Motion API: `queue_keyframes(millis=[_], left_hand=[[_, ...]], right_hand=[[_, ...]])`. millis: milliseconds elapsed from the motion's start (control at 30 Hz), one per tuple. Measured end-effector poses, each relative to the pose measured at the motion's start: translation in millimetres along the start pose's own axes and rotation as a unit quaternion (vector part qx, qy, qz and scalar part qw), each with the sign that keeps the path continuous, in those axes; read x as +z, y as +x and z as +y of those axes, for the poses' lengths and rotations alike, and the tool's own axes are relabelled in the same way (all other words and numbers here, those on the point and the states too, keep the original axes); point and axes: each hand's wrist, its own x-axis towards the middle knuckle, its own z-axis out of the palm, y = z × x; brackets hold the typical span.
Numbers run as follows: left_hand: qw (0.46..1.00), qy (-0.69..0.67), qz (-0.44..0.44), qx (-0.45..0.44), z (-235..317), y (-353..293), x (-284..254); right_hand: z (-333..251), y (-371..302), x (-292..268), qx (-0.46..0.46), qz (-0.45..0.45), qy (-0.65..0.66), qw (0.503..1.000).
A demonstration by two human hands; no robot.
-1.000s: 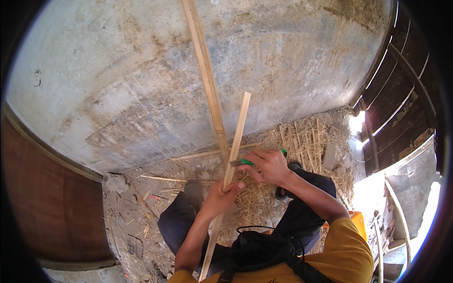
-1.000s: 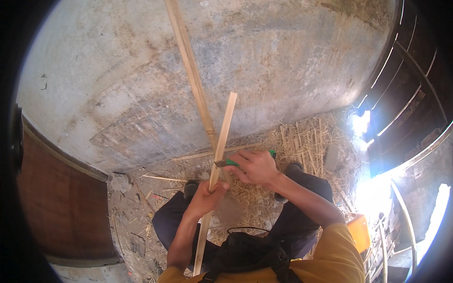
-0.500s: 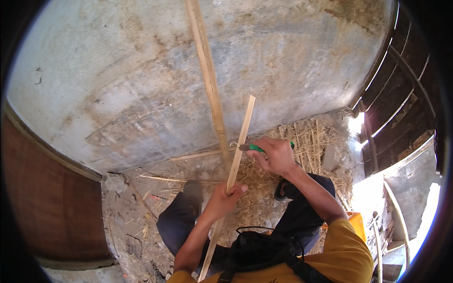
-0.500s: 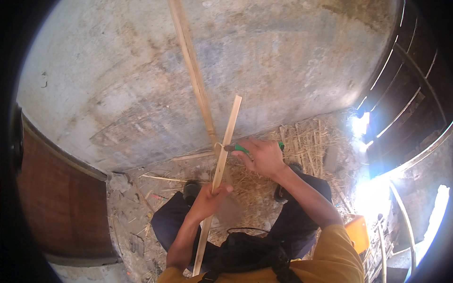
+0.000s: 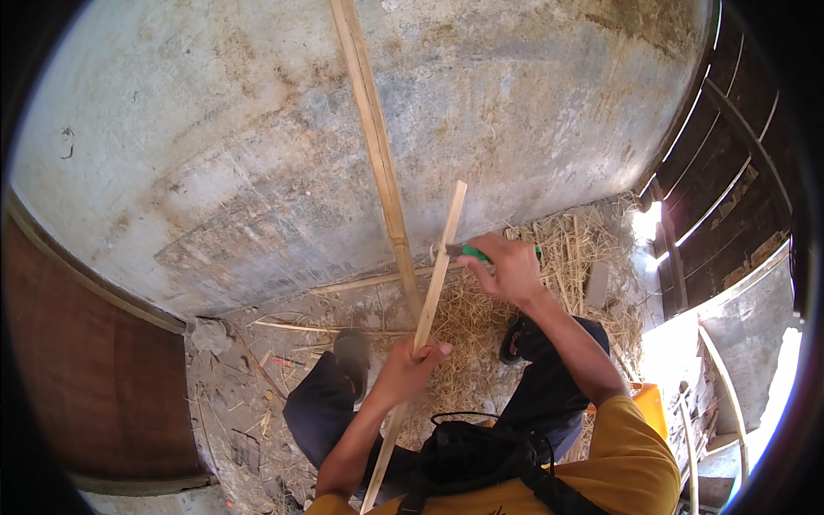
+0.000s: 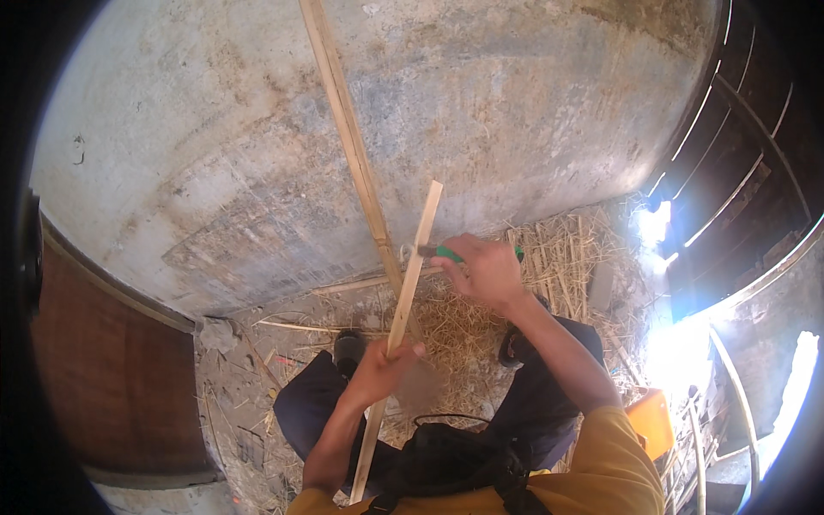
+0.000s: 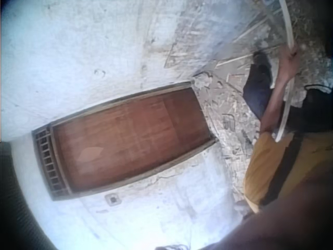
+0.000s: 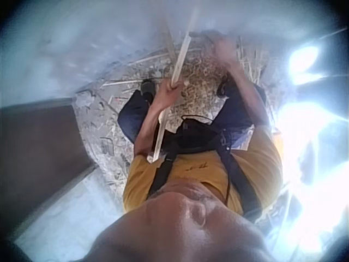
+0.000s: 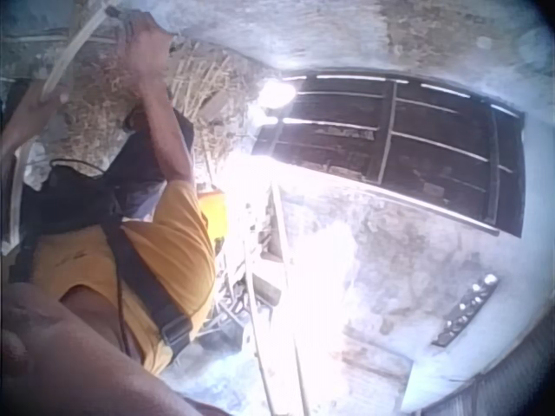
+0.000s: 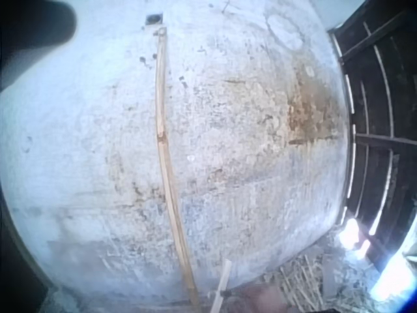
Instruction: The person shaves thin strips of bamboo using a small hand tool while holding the sticks between their knees and against their body.
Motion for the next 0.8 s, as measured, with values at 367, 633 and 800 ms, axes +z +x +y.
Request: queue_keyframes(millis=[367,633,800], left_hand=[[0.999,-0.013,-0.025,-0.015,-13,-5,-2],[0.999,-0.023,-0.031,-0.03,-9,-9,-2],[0.997,-0.012,-0.038,-0.059,-2,-7,-5]], right_hand=[[24,18,-2,0.056,0.03,-0.033,0.997],[35,26,3,0.065,0.041,-0.045,0.996],[39,29,0,0.085,0.024,-0.058,0.994]])
